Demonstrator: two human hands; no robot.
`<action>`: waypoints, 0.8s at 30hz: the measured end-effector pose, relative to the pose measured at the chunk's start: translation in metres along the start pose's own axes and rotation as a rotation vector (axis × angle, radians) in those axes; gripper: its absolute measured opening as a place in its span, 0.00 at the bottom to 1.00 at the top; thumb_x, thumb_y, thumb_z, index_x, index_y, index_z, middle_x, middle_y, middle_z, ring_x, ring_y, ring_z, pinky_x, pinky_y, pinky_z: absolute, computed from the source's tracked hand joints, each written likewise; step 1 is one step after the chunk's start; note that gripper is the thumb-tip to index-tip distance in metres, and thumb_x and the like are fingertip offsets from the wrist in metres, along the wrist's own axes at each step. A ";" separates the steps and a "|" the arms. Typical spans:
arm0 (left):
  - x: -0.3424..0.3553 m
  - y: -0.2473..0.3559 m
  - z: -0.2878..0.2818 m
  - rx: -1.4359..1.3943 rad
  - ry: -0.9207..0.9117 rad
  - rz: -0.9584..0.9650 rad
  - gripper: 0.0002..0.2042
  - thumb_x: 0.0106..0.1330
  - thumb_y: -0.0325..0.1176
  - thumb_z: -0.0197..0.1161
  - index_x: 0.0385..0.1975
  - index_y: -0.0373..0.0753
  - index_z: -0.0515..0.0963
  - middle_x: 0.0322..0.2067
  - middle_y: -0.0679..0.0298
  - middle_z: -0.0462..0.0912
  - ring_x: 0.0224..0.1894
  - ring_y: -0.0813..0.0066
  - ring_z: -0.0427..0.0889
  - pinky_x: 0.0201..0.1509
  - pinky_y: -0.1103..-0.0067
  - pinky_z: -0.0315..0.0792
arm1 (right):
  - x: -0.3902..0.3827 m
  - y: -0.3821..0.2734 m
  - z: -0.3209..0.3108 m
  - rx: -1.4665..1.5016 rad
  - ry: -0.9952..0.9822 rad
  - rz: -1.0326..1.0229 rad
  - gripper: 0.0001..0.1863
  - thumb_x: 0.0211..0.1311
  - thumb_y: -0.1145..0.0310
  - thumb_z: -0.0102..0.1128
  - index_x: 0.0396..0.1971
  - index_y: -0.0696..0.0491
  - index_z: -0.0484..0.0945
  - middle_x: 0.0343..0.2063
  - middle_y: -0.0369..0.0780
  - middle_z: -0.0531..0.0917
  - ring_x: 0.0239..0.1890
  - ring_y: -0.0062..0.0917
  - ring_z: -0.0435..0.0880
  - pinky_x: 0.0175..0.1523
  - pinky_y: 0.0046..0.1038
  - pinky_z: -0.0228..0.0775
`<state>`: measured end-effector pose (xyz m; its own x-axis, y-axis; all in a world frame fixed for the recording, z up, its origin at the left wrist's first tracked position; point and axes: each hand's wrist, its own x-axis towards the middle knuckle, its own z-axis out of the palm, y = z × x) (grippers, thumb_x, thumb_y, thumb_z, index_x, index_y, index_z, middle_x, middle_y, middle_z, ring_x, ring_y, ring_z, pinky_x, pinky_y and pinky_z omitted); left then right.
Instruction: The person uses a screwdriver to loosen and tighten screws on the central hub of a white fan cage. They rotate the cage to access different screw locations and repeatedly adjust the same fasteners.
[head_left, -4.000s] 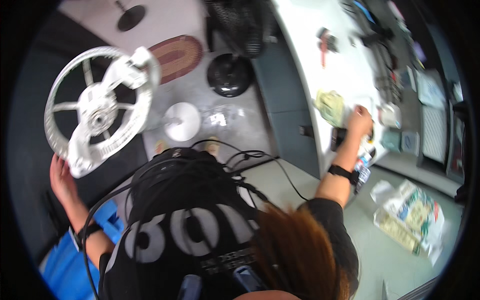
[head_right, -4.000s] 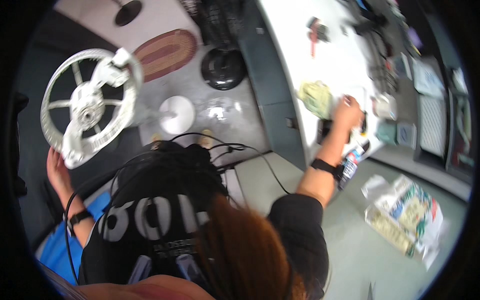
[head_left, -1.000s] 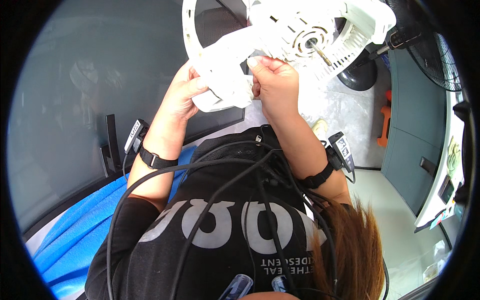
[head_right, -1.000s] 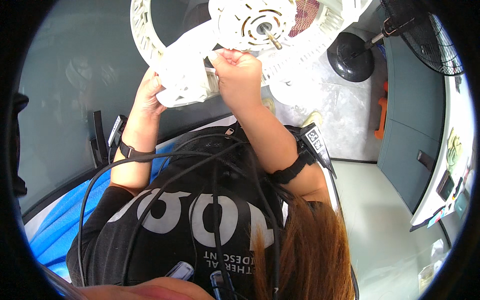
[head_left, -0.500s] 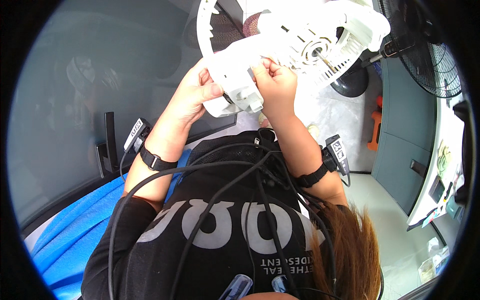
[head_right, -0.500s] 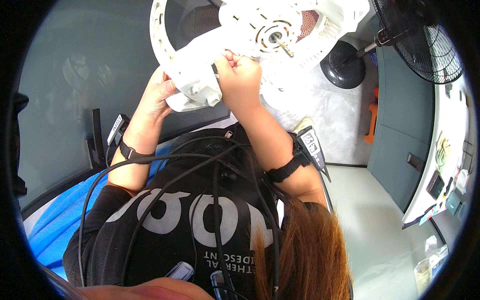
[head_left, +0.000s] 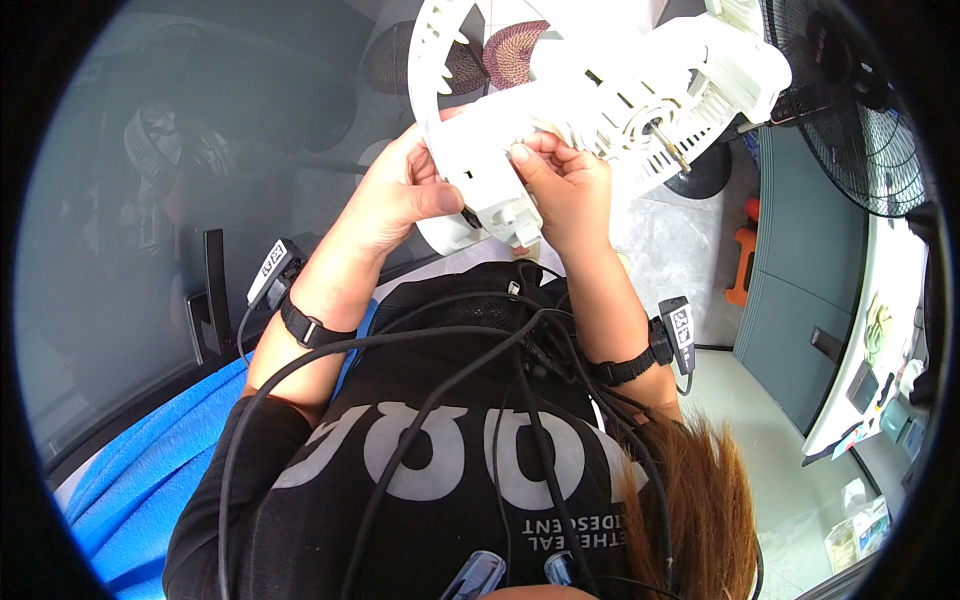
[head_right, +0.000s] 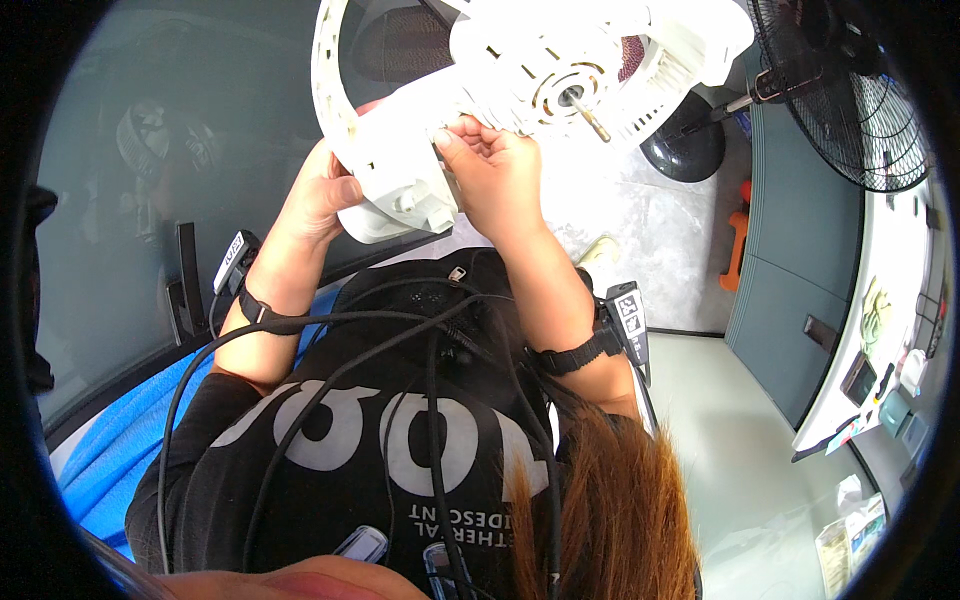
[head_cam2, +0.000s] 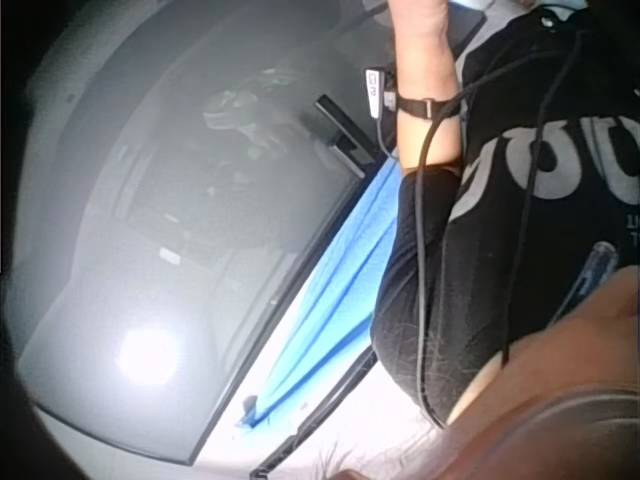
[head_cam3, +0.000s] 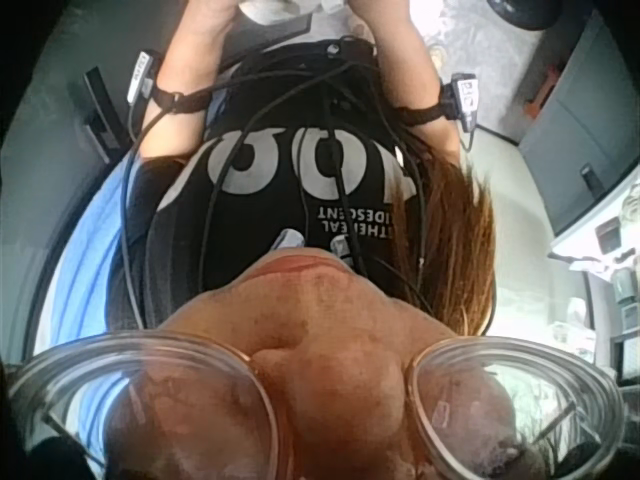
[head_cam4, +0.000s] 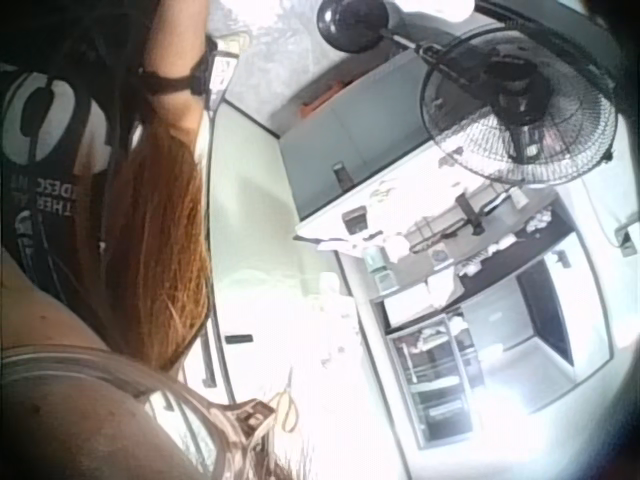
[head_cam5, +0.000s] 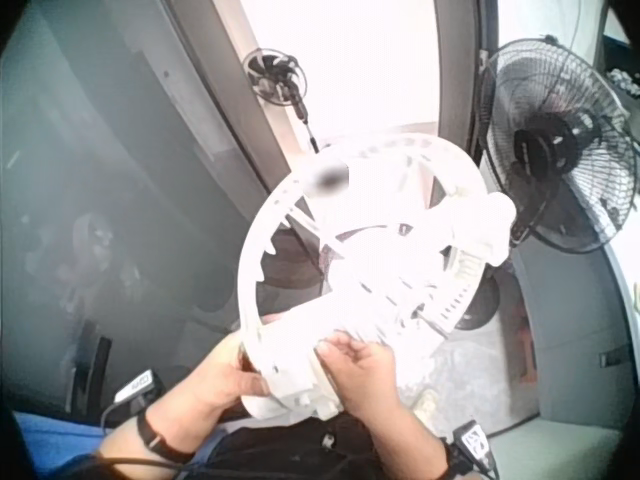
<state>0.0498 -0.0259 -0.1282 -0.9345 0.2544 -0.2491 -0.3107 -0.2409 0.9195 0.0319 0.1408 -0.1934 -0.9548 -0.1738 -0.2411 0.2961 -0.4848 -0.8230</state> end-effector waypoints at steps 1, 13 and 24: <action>0.000 0.000 0.000 -0.006 -0.006 -0.003 0.44 0.44 0.35 0.77 0.62 0.30 0.61 0.56 0.58 0.73 0.59 0.70 0.72 0.66 0.75 0.62 | -0.001 -0.002 0.002 0.018 -0.002 -0.011 0.05 0.59 0.75 0.63 0.30 0.62 0.80 0.24 0.35 0.82 0.25 0.11 0.77 0.32 0.15 0.70; 0.000 0.001 -0.003 -0.005 -0.037 0.003 0.40 0.46 0.31 0.76 0.61 0.33 0.64 0.53 0.61 0.75 0.56 0.72 0.73 0.64 0.75 0.63 | -0.002 -0.009 0.011 -0.154 0.108 -0.001 0.10 0.62 0.71 0.61 0.26 0.63 0.81 0.19 0.32 0.79 0.20 0.10 0.72 0.27 0.15 0.65; 0.001 -0.001 -0.003 0.026 -0.021 -0.007 0.41 0.45 0.35 0.78 0.60 0.32 0.65 0.51 0.62 0.76 0.55 0.73 0.74 0.64 0.75 0.63 | 0.003 0.001 0.001 -0.224 -0.003 -0.078 0.13 0.64 0.69 0.57 0.22 0.60 0.79 0.12 0.32 0.74 0.17 0.11 0.67 0.22 0.19 0.59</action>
<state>0.0491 -0.0285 -0.1301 -0.9286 0.2753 -0.2490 -0.3118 -0.2144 0.9256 0.0296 0.1390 -0.1945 -0.9745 -0.1459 -0.1707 0.2075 -0.2947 -0.9328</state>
